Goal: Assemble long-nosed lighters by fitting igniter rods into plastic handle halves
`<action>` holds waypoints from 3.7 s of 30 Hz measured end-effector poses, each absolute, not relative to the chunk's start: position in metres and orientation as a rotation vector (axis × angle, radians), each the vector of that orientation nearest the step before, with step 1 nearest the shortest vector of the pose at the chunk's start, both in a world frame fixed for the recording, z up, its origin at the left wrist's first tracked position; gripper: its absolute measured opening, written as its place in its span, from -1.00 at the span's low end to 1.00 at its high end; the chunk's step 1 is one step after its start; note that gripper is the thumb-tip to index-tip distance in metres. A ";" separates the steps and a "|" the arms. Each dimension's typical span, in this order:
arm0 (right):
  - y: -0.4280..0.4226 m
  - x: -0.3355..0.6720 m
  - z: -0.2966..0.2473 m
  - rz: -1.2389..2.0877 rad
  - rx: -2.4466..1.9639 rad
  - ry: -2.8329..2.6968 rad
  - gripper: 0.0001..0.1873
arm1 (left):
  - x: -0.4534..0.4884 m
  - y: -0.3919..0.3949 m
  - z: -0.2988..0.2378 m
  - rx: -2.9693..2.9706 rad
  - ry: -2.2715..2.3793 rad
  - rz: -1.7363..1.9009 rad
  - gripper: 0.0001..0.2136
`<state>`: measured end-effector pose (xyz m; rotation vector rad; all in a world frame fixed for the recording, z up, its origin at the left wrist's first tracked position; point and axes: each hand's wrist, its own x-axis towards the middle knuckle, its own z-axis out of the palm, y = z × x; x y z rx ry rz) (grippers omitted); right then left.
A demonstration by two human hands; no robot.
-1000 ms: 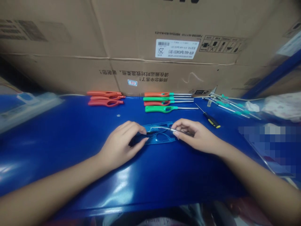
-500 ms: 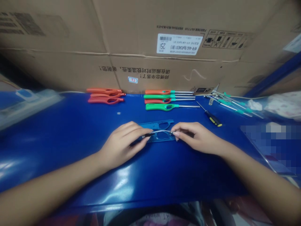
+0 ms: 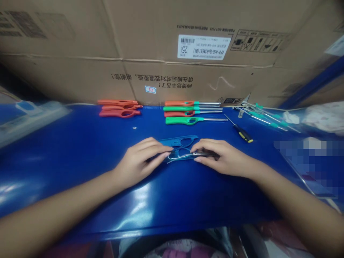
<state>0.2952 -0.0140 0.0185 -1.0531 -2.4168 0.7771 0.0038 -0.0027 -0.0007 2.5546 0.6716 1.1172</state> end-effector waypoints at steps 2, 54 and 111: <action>-0.014 0.296 0.018 0.742 -1.021 -2.426 -0.79 | 0.004 -0.003 -0.001 2.563 0.629 1.104 -0.77; -0.017 0.297 0.024 0.826 -0.847 -2.562 -0.71 | 0.004 -0.002 -0.001 2.639 0.608 1.057 -0.80; -0.016 0.302 0.028 0.568 -1.163 -2.500 -0.85 | 0.014 0.005 -0.013 2.617 0.747 1.083 -0.79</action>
